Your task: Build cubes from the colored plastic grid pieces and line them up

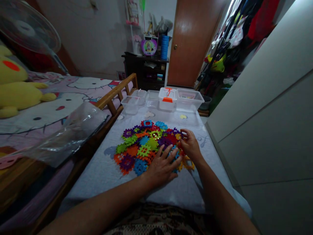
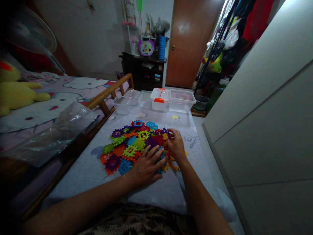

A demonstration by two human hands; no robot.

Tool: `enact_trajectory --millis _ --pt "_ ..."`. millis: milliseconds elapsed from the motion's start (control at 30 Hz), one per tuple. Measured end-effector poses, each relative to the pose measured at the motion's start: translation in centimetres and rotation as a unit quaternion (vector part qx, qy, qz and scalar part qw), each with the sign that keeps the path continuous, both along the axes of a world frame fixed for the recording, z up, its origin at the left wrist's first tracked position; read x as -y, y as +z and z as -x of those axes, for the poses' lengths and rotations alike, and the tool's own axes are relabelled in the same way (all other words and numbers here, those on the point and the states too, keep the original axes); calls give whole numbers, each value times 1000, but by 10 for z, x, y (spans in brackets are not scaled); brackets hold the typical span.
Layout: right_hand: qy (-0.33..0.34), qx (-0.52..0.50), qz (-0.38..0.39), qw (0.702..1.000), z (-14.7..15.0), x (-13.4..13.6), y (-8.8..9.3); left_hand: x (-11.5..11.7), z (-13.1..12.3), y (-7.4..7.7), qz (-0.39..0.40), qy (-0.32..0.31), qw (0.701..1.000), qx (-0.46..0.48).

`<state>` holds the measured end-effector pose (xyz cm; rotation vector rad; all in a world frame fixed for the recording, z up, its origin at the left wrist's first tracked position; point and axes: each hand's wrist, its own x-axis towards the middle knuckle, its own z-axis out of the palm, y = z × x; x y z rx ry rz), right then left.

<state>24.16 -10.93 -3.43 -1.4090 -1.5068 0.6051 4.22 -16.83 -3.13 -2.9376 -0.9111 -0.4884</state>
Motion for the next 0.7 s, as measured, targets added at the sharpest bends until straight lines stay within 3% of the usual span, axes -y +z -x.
enact_trajectory --millis 133,300,467,600,700 --pt "-1 41 -45 998 19 -4 26 0 9 4 -8 -23 1000 16" --pt "28 136 -114 984 53 -6 52 4 38 23 -29 38 997 60" --pt "123 225 -140 956 91 -7 48 1 76 40 -78 80 982 153" --pt "234 246 -106 934 114 -1 44 -15 97 36 -109 113 969 190" --pt "256 202 -108 939 110 3 48 -29 110 30 -116 151 961 199"
